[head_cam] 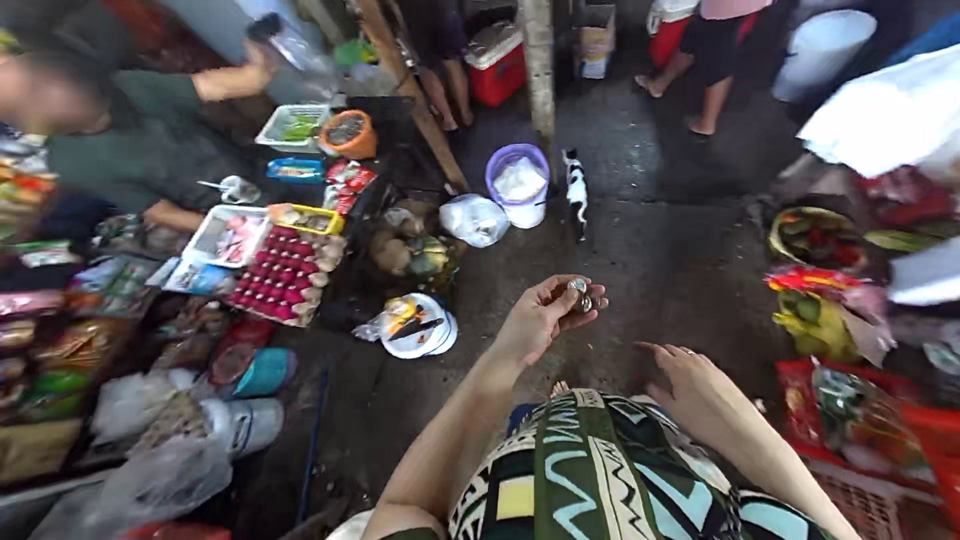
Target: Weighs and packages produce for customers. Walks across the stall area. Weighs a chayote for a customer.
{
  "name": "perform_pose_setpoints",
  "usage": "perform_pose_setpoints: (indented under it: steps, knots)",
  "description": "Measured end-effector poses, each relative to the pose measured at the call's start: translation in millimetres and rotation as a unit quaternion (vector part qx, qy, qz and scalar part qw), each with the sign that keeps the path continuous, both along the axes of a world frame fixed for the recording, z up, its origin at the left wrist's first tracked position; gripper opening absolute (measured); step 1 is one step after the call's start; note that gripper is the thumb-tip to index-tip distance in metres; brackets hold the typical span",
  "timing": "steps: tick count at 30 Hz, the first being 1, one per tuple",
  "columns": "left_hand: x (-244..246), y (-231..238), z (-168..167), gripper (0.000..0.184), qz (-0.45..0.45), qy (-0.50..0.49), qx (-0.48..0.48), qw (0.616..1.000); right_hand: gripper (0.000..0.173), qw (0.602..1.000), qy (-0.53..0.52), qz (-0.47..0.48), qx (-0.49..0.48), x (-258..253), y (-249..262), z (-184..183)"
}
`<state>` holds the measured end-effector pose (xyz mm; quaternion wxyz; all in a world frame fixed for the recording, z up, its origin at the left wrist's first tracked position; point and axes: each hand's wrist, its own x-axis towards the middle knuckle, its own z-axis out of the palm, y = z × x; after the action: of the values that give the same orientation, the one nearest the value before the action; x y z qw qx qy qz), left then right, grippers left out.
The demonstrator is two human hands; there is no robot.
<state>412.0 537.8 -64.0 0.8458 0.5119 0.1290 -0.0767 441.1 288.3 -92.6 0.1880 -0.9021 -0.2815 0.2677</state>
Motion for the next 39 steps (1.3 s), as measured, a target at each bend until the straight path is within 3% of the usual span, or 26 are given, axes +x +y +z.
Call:
perform_pose_setpoints:
  steps: [7, 12, 16, 23, 27, 30, 34, 37, 39]
  knots:
    - [20, 113, -42, 0.017, 0.175, 0.055, -0.014, 0.983, 0.048, 0.995, -0.007, 0.095, -0.031, 79, 103, -20]
    - [48, 196, -67, 0.016, 0.363, 0.096, -0.068, 0.924, 0.051, 0.982, 0.028, 0.162, -0.09, 160, 182, -37]
    - [61, 282, -68, 0.017, 0.503, 0.083, 0.01, 0.86, 0.054, 0.969, 0.023, 0.206, -0.135, 230, 260, -31]
    - [67, 480, -78, 0.028, 0.622, 0.12, 0.166, 0.755, 0.052, 0.965, -0.049, 0.235, -0.104, 326, 370, -14]
    - [62, 604, -122, 0.034, 0.61, 0.209, 0.234, 0.728, 0.053, 0.963, -0.056, 0.221, -0.142, 346, 411, -35]
    - [61, 677, -155, 0.038, 0.551, 0.287, 0.284, 0.73, 0.053, 0.971, -0.013, 0.178, -0.157, 333, 429, -52]
    - [70, 737, -177, 0.043, 0.424, 0.397, 0.31, 0.753, 0.056, 0.969, 0.086, 0.131, -0.194, 304, 443, -69]
    - [84, 773, -182, 0.05, 0.342, 0.439, 0.339, 0.758, 0.061, 0.957, 0.154, 0.096, -0.225, 293, 455, -65]
    - [105, 793, -177, 0.056, 0.333, 0.434, 0.358, 0.756, 0.059, 0.963, 0.154, 0.064, -0.213, 292, 456, -61]
